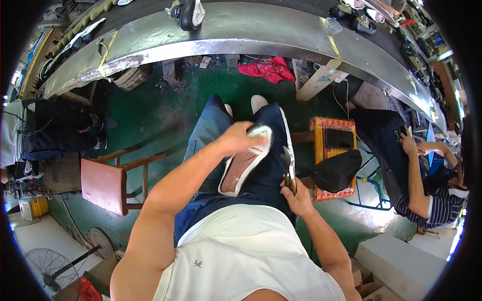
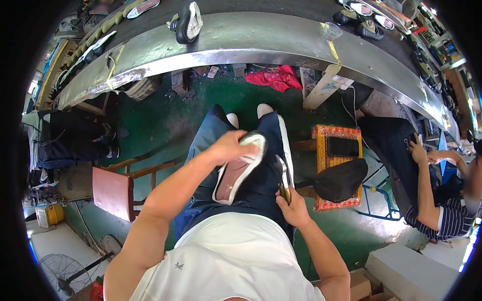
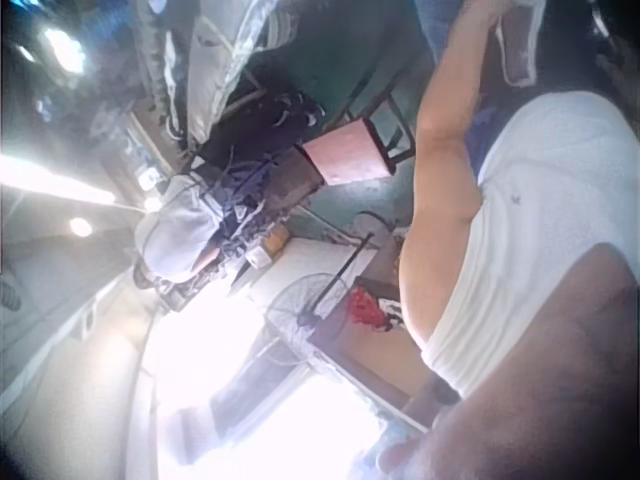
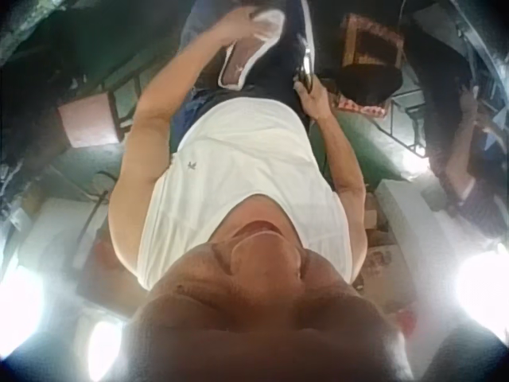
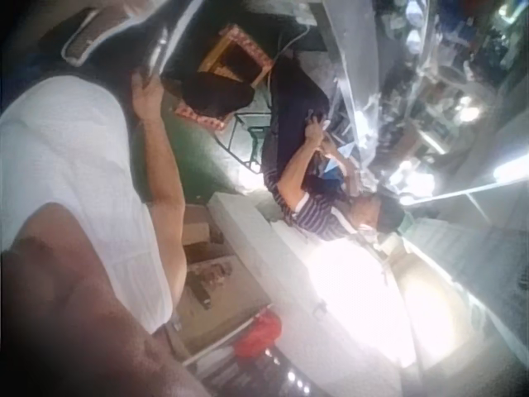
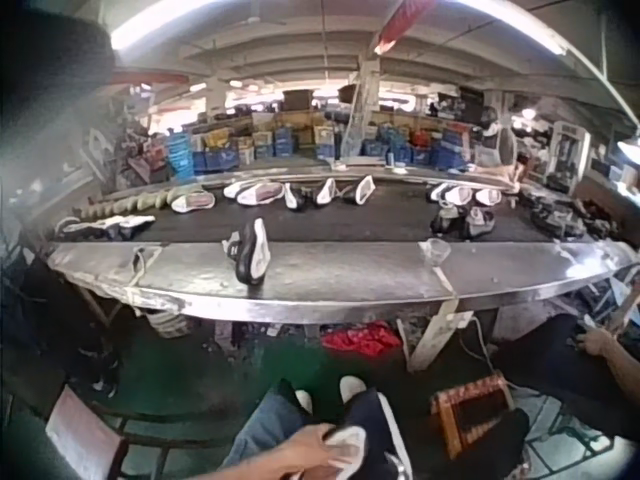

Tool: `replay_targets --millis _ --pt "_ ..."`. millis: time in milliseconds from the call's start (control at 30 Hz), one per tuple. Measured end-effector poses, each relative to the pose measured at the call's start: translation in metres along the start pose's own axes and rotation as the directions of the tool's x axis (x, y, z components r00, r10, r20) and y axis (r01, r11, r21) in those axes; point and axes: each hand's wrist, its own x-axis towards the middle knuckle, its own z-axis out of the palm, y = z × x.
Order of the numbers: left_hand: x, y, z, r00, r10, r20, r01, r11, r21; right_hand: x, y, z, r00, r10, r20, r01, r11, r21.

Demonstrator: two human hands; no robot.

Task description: Manually lasting shoe uppers by pulling them over lasts using specialized pliers on a factory assembly line.

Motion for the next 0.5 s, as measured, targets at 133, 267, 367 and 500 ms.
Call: replay_targets --millis 133,267,367,500 --pt "-0.054 -0.045 0.02 0.905 0.414 -0.099 -0.311 0.802 0.509 0.002 -0.044 -0.02 0.99 0.088 0.107 -0.073 0.988 -0.138" --pt "-0.08 -0.031 0.032 0.953 0.17 -0.253 -0.066 0.926 0.372 0.015 -0.062 -0.028 0.969 -0.041 0.242 0.089 0.977 -0.192" --pt "-0.08 -0.026 0.042 0.882 0.386 -0.27 -0.198 0.825 0.53 0.022 -0.061 -0.031 0.957 -0.114 0.266 0.197 0.93 -0.31" --pt "-0.081 -0.023 0.054 0.798 0.574 -0.186 -0.324 0.668 0.67 0.038 -0.1 -0.047 0.94 0.0 0.341 0.186 0.837 -0.515"
